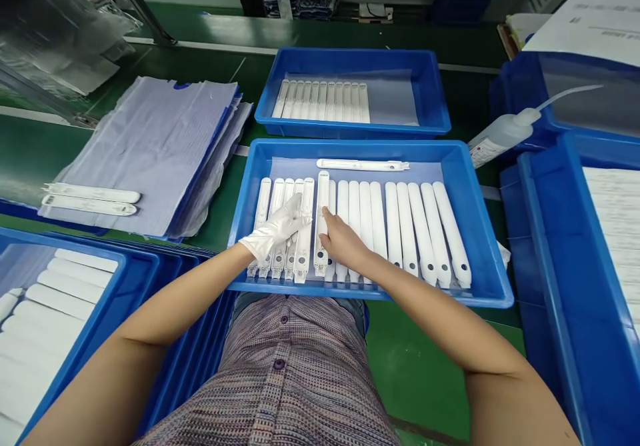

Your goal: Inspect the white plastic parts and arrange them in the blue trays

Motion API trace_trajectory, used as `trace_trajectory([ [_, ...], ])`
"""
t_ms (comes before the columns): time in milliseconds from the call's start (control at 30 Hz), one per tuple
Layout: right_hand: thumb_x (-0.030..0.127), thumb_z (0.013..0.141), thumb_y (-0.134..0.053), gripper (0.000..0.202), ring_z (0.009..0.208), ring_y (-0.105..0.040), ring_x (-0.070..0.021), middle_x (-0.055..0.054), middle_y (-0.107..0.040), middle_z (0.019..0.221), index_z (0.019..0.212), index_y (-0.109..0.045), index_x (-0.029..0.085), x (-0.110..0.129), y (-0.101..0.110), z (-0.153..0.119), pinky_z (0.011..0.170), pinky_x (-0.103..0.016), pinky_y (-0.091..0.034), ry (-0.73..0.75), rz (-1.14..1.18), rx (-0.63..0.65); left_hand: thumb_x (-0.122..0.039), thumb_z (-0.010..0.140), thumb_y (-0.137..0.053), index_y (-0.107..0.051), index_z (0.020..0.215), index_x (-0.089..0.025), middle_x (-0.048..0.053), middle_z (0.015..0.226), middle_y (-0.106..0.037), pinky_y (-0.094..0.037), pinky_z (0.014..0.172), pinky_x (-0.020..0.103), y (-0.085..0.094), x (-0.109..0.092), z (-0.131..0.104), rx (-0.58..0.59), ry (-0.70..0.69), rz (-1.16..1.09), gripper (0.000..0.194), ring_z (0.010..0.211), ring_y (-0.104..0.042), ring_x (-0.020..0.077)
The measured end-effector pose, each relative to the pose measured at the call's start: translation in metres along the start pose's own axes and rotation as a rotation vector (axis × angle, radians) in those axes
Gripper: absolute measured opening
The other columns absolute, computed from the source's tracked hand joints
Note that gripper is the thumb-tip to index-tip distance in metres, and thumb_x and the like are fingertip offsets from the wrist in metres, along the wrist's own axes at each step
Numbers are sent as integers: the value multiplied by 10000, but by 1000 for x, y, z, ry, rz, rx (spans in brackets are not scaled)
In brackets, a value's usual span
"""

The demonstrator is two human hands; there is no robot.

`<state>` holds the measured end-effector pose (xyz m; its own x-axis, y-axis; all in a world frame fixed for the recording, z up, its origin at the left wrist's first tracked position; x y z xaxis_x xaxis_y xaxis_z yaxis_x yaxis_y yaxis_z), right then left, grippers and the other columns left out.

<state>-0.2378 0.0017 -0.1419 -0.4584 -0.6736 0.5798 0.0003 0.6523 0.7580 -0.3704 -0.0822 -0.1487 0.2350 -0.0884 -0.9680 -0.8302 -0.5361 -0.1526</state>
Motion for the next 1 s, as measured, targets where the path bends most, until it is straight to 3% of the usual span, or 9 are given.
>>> trace_trajectory([
  [100,240,1015,-505,692,922,-684,-288,-176,-710,1062,1649,-289,70,-1,-8,6,820,-396,-558,20,-76,52,-485,707,-895,-563,1470,-130,158,1073,-759,-542,1011,475,1,19,10,17,34,277,904,1109,-713,367],
  [200,245,1012,-545,682,852,-697,-283,-135,-739,920,1635,-334,63,2,-12,7,732,-357,-539,18,-95,93,-593,804,-791,-448,1568,-115,199,1206,-732,-532,1036,507,1,23,13,60,-15,508,965,1171,-693,390],
  [333,239,1005,-568,535,876,-714,-288,-127,-767,929,1516,-546,80,1,-5,11,738,-357,-537,24,-107,135,-557,954,-621,-237,1659,-31,258,1351,-669,-533,1049,472,4,23,12,152,-3,945,960,1248,-669,384],
  [433,269,1024,-541,294,894,-713,-245,-87,-779,1019,1191,-766,178,-10,22,30,783,-339,-536,34,-63,27,-454,1027,-515,-257,1672,-101,206,1367,-673,-518,1078,466,4,8,16,155,-85,1099,780,1252,-672,341],
  [567,239,1028,-474,299,1138,-629,-306,-168,-715,1200,1108,-736,120,-38,67,76,976,-410,-481,-32,-82,-236,-404,1007,-582,-442,1604,-169,164,1588,-510,-288,1281,515,-15,-9,30,199,-251,1203,656,1510,-431,350],
  [700,260,1047,-428,311,1160,-592,-316,-187,-694,1211,1064,-707,122,-52,74,118,1061,-439,-427,-49,-97,-296,-503,974,-633,-342,1645,-96,201,1722,-279,-56,1320,606,-32,2,46,306,-362,1417,836,1616,-203,398],
  [833,309,1077,-392,335,1054,-618,-321,-174,-717,1073,954,-664,157,-48,77,130,1006,-448,-444,-73,-100,-310,-443,1039,-491,-494,1550,-87,189,1695,-350,-96,1332,553,-24,1,55,326,-326,1242,622,1609,-255,351],
  [933,372,1114,-326,393,1036,-626,-301,-137,-703,1019,943,-625,184,-23,96,114,1020,-445,-434,-3,-84,-386,-492,1031,-511,-558,1486,-163,141,1626,-480,-234,1312,516,-23,-24,50,224,-337,771,563,1552,-386,306],
  [1000,461,1125,-303,446,1057,-618,-280,-108,-689,1022,949,-618,200,6,112,93,1058,-454,-424,176,-11,-463,-510,974,-635,-560,1473,-203,113,1588,-529,-313,1289,487,-37,-33,40,225,-303,352,591,1518,-443,296],
])
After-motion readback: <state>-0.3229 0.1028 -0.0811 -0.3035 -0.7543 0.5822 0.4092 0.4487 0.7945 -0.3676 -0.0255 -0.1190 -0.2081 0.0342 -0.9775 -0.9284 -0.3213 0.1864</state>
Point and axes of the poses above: each hand's wrist, its own z-axis towards the middle knuckle, its own y-axis out of the back of the hand, x = y × z, the point moved 8 cm from there along z, towards the middle knuckle
